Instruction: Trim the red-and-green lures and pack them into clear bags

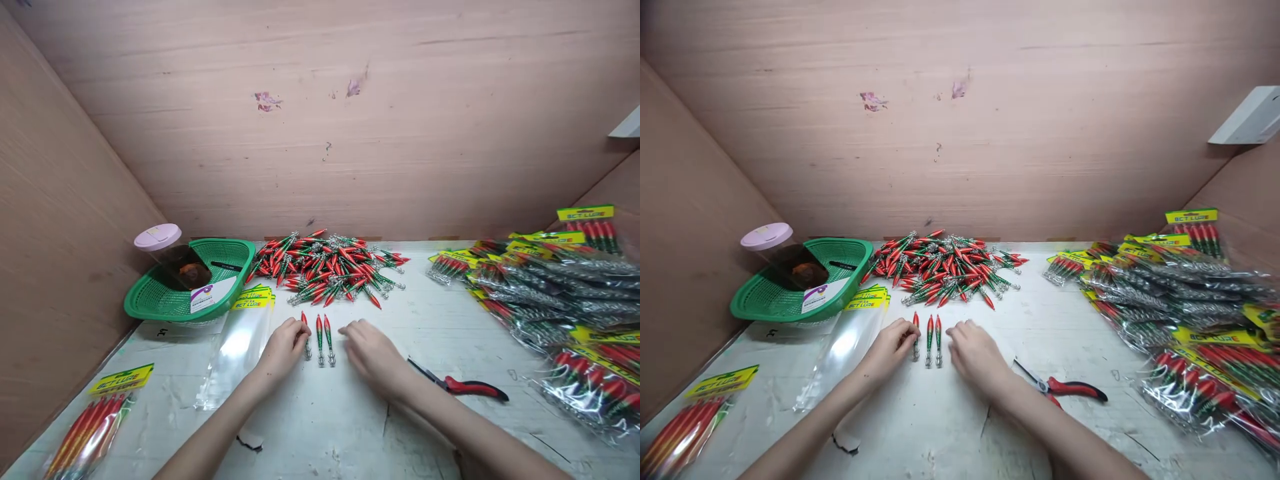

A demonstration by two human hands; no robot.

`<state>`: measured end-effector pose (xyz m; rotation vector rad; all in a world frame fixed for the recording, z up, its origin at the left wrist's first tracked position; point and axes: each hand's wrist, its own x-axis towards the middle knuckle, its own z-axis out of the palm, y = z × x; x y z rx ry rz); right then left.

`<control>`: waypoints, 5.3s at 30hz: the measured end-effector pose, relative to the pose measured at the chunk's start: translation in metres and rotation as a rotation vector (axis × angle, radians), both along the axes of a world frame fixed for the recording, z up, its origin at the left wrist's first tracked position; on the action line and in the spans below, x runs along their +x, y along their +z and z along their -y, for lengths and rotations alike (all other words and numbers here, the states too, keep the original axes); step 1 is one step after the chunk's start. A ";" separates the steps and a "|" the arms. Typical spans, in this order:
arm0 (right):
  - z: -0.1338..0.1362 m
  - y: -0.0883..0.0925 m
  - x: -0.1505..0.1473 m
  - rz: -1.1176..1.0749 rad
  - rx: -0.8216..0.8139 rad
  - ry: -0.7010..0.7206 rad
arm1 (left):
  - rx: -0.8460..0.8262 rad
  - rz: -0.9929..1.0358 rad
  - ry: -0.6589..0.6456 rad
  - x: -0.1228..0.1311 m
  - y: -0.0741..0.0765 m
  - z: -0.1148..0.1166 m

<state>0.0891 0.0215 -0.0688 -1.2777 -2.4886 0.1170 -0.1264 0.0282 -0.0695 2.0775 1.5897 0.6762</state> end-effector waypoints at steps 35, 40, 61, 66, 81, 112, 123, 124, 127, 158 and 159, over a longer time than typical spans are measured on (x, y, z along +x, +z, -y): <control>0.004 0.079 0.030 -1.471 -0.985 -0.039 | -0.556 1.266 -0.095 0.034 0.081 0.015; 0.006 0.077 0.024 -1.429 -0.989 0.031 | -0.495 1.112 -0.215 0.036 0.084 0.021; 0.023 0.083 0.014 -1.426 -1.123 0.106 | -0.829 1.296 -0.199 0.039 0.085 0.031; 0.024 0.083 0.011 -1.447 -1.129 0.107 | -0.828 1.317 -0.236 0.041 0.086 0.033; 0.023 0.084 0.007 -1.347 -1.075 0.071 | -0.811 1.180 -0.277 0.035 0.084 0.031; -0.110 0.016 0.008 0.189 -0.049 -0.119 | 0.027 -0.187 0.182 0.052 0.021 -0.077; -0.111 0.020 0.042 -0.269 -0.083 -0.077 | -0.105 0.240 0.126 0.047 0.021 -0.086; -0.109 0.019 0.044 -0.345 -0.090 -0.100 | -0.119 0.283 0.127 0.049 0.021 -0.088; -0.103 0.018 0.051 -0.575 -0.123 -0.184 | -0.180 0.421 0.153 0.049 0.023 -0.096; -0.038 0.025 0.047 -1.515 -0.532 -0.311 | -0.016 1.330 0.403 0.037 0.025 -0.098; -0.037 0.025 0.046 -1.511 -0.526 -0.308 | -0.020 1.344 0.400 0.036 0.027 -0.097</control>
